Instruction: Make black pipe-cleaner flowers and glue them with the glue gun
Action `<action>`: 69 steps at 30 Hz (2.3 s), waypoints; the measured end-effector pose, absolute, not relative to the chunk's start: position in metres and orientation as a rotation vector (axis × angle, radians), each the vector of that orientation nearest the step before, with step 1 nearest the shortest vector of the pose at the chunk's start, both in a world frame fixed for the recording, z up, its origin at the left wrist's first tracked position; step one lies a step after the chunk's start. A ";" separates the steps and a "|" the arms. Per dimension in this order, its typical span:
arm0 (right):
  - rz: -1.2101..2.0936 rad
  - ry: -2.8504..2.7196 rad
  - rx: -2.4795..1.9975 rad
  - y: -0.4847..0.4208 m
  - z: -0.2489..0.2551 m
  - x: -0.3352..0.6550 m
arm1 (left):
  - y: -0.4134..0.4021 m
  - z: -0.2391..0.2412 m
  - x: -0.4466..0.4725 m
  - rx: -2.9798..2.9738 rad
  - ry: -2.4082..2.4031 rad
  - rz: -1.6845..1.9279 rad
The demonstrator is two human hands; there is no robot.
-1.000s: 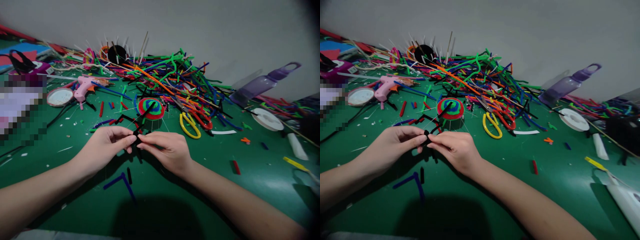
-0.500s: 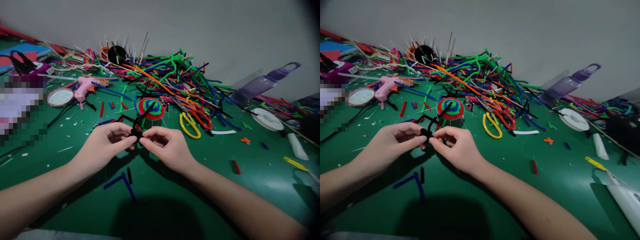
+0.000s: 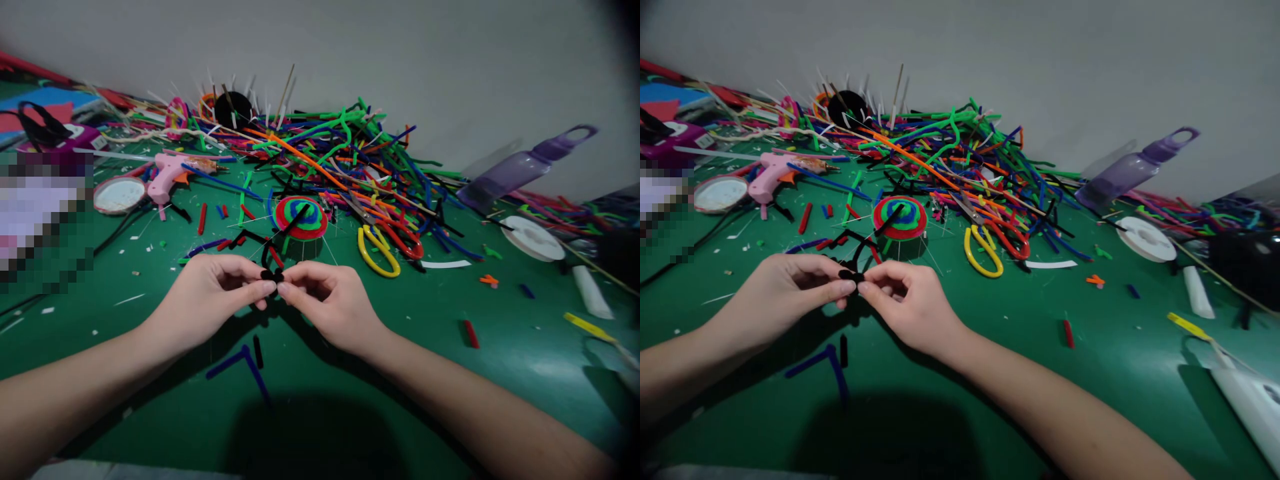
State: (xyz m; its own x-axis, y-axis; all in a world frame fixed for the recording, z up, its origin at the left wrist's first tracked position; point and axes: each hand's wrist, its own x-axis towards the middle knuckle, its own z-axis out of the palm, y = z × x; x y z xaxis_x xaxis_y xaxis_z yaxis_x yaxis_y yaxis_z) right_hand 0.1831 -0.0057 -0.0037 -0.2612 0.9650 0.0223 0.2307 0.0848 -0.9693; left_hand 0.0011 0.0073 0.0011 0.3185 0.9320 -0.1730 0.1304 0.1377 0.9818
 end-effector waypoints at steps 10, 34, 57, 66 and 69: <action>1.343 -1.548 -1.219 -0.005 0.000 0.180 | 0.010 0.006 0.003 1.272 1.162 0.796; 1.419 -1.381 -1.188 -0.004 -0.002 0.179 | 0.011 0.007 0.002 1.284 1.035 0.784; 1.486 -1.407 -1.138 -0.004 -0.003 0.179 | 0.009 0.005 0.002 1.323 1.116 0.806; 1.480 -1.478 -1.106 -0.006 -0.005 0.181 | 0.009 0.007 0.004 1.290 1.070 0.759; 1.432 -1.410 -1.128 -0.005 -0.004 0.180 | 0.009 0.001 0.004 1.155 1.028 0.827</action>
